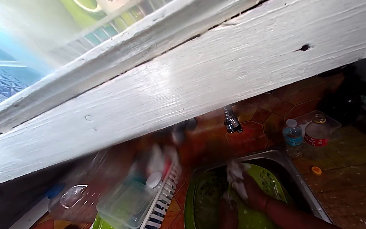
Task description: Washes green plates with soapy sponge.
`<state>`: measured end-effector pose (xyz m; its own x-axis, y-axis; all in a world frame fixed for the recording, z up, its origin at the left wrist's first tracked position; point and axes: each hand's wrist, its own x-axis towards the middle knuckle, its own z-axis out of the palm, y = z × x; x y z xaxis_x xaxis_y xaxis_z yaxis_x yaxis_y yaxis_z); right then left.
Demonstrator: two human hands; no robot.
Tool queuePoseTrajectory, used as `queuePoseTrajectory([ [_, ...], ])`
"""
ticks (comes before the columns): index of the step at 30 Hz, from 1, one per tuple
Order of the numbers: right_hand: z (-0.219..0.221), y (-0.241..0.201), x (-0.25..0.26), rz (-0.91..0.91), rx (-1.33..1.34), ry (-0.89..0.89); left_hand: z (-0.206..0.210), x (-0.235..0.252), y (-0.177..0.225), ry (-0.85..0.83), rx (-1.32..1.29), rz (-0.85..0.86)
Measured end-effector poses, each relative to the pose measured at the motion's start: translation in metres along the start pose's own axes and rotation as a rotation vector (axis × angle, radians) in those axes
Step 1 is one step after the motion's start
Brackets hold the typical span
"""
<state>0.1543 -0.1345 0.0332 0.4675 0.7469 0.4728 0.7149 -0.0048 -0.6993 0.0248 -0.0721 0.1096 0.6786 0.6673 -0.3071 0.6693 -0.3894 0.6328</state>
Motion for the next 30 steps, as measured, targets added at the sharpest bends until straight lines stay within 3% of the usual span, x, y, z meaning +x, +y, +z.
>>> queuePoseTrajectory([
  [2, 0.008, 0.000, -0.003, -0.219, 0.018, 0.034, -0.002, 0.001, -0.005, 0.013, -0.033, 0.045],
  [4, 0.003, 0.005, 0.003, -0.279, -0.023, 0.034, -0.003, -0.002, -0.003, 0.013, -0.022, 0.057],
  [6, -0.003, 0.016, 0.014, -0.169, -0.098, 0.098, 0.000, -0.008, 0.000, 0.033, -0.019, 0.059],
  [9, -0.011, 0.033, 0.036, 0.098, -0.197, 0.360, 0.013, -0.015, -0.005, 0.141, -0.087, 0.170],
  [11, -0.016, 0.031, 0.038, 0.131, -0.262, 0.401, 0.021, -0.015, -0.013, 0.113, -0.107, 0.177],
  [15, -0.009, 0.002, 0.021, -0.293, -0.307, 0.235, 0.009, -0.010, -0.007, -0.167, -0.155, -0.064],
  [18, 0.006, 0.000, 0.021, -0.527, -0.226, 0.252, 0.002, -0.009, -0.005, -0.153, -0.215, -0.030],
  [20, 0.001, 0.007, 0.027, -0.461, -0.246, 0.245, -0.001, -0.014, -0.003, -0.137, -0.250, -0.049],
  [24, -0.024, 0.032, 0.052, 0.040, -0.349, 0.359, 0.002, -0.028, -0.003, -0.109, -0.267, -0.026],
  [25, -0.025, 0.033, 0.056, 0.062, -0.391, 0.419, 0.004, -0.029, -0.005, -0.109, -0.277, -0.018],
  [27, -0.026, 0.027, 0.058, -0.065, -0.448, 0.491, 0.003, -0.026, -0.008, -0.150, -0.311, -0.032],
  [30, -0.017, 0.001, 0.043, -0.391, -0.355, 0.371, -0.004, -0.014, -0.007, -0.253, -0.288, -0.026],
])
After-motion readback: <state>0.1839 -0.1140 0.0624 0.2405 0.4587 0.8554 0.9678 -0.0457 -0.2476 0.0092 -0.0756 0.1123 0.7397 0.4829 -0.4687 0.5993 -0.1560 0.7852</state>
